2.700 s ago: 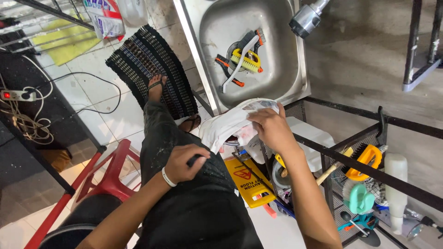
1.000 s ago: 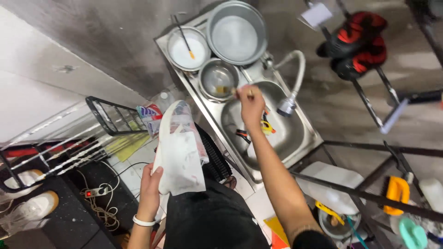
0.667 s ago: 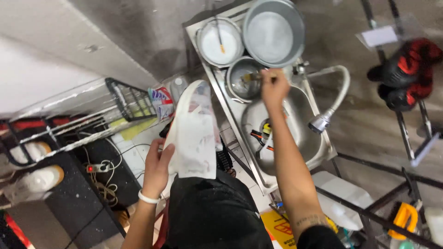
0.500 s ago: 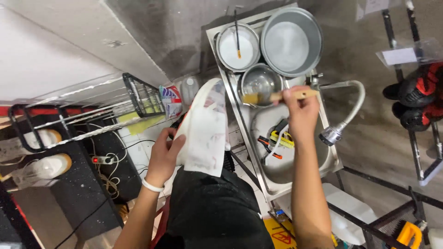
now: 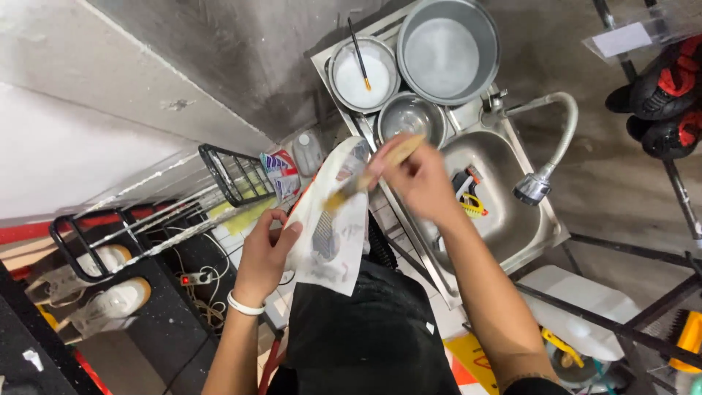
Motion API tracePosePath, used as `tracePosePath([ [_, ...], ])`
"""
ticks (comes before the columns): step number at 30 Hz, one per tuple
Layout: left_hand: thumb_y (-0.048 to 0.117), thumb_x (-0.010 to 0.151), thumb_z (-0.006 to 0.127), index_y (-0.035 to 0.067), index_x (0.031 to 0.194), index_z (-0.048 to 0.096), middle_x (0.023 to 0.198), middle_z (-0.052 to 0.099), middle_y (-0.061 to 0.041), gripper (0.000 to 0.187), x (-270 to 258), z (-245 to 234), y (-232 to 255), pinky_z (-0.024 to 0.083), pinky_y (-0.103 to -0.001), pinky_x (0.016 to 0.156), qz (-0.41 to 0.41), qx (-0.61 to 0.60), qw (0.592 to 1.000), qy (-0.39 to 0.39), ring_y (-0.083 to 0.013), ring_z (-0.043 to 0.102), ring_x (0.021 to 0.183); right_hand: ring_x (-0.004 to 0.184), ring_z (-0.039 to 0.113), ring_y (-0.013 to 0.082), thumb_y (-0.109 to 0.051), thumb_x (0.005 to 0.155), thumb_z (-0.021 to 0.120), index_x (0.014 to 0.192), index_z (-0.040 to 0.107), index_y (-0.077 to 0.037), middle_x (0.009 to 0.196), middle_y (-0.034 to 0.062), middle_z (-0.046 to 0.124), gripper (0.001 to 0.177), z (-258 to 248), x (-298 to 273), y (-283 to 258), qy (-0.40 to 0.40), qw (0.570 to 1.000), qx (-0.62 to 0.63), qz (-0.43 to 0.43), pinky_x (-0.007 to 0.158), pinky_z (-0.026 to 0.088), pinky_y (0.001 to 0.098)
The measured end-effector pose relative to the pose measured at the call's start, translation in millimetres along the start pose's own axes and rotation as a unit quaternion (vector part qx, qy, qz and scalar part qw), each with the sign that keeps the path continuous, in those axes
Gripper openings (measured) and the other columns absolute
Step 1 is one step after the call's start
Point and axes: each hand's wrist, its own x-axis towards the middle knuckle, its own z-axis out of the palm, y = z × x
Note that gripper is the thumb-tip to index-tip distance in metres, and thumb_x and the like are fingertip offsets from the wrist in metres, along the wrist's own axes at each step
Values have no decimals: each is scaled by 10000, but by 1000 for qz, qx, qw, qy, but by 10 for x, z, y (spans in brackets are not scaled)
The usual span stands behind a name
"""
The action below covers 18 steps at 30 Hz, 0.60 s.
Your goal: The person cleans a white and orange sneaker at a sink using a white cloth and a brush. They repeatedly wipe and scrub the shoe, rinse the brush, and continue cleaning different parts of the shoe throughout the clip.
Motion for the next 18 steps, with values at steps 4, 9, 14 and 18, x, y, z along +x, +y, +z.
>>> tracePosePath([
  [4,321,836,532,87,942,490,588,538,-106,261,-62,-22,46,392,-286,495,3,-3,1000,-12,-191,482,567,569,577,149,-12,765,646,751,586,-32,671,99,619,64,209,-60,63,-68,995,74,-3,596,447,251],
  [9,308,835,535,85,922,506,519,516,-79,242,-47,-78,-40,363,-251,448,10,-29,1000,-5,-156,470,492,571,590,151,4,812,623,811,579,3,674,114,595,43,-6,100,182,35,999,13,-36,610,466,259],
  [14,307,834,539,88,918,520,510,524,-63,235,-85,-98,-111,356,-233,431,12,-79,997,-6,-136,452,473,567,610,126,-57,808,605,831,569,-8,639,94,628,65,76,-177,98,-87,986,102,105,644,477,248],
  [18,280,837,524,83,916,515,503,523,-46,212,-66,-117,-158,338,-203,431,33,-83,996,0,-110,452,470,554,610,142,-49,831,590,865,559,11,648,109,597,75,-112,-152,340,5,993,70,100,605,485,233],
])
